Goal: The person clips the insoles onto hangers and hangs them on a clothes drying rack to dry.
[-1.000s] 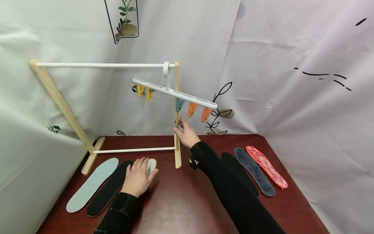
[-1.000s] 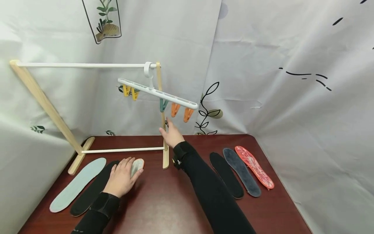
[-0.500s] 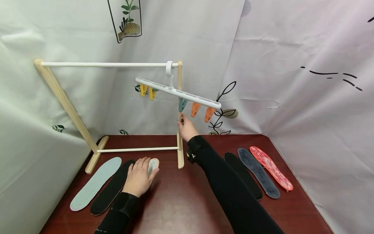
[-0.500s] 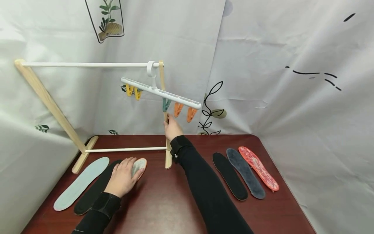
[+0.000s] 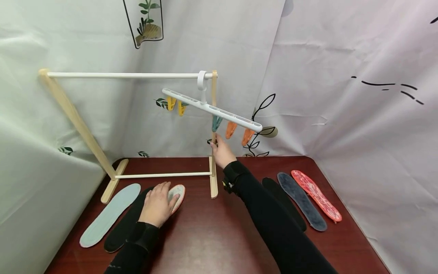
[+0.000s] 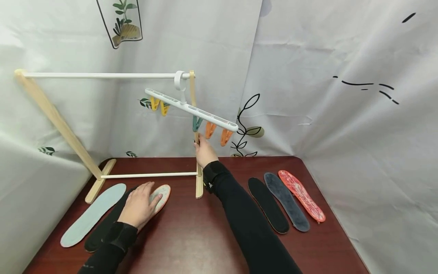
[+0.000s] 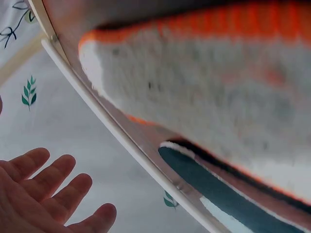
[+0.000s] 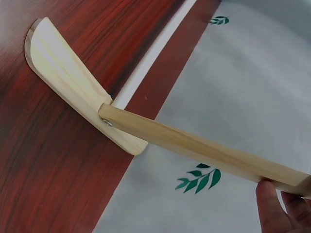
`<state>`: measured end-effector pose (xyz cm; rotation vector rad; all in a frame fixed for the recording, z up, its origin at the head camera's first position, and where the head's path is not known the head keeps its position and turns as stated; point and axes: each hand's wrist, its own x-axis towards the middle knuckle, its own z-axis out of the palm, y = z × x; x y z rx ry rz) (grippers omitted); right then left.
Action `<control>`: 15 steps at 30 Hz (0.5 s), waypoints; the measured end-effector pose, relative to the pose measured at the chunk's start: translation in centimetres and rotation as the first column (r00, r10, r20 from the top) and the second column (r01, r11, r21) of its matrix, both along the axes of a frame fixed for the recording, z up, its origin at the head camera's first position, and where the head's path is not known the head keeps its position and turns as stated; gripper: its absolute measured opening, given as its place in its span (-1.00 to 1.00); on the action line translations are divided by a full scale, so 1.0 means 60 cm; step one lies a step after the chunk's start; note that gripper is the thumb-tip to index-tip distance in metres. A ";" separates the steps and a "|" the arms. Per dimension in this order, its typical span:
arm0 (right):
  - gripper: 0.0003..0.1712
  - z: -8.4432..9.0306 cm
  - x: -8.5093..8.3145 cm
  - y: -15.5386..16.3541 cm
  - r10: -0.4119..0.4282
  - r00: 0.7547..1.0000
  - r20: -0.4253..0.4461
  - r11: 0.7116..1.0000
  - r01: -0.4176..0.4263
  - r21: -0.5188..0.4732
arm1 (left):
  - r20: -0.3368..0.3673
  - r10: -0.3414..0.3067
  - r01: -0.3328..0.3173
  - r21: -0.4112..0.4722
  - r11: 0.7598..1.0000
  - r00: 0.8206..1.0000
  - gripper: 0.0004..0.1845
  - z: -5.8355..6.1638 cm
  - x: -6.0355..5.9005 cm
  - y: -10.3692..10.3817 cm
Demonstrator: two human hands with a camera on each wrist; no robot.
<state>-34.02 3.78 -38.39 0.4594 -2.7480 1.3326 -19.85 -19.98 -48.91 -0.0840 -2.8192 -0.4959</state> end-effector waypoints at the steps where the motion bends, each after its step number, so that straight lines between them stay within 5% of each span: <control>1: -0.33 -0.001 0.000 0.004 -0.004 1.000 -0.005 1.000 0.004 0.005 | 0.005 0.008 -0.008 0.005 1.000 1.000 -0.34 0.002 -0.003 -0.006; 10: -0.34 -0.005 0.011 0.051 -0.013 0.999 -0.040 0.999 0.014 0.034 | 0.040 0.099 -0.104 0.148 0.984 0.994 -0.28 0.020 -0.031 -0.086; 15: -0.34 -0.009 0.014 0.079 -0.026 0.997 -0.066 0.999 0.029 0.037 | 0.027 0.216 -0.215 0.273 0.938 0.976 -0.23 0.037 -0.054 -0.140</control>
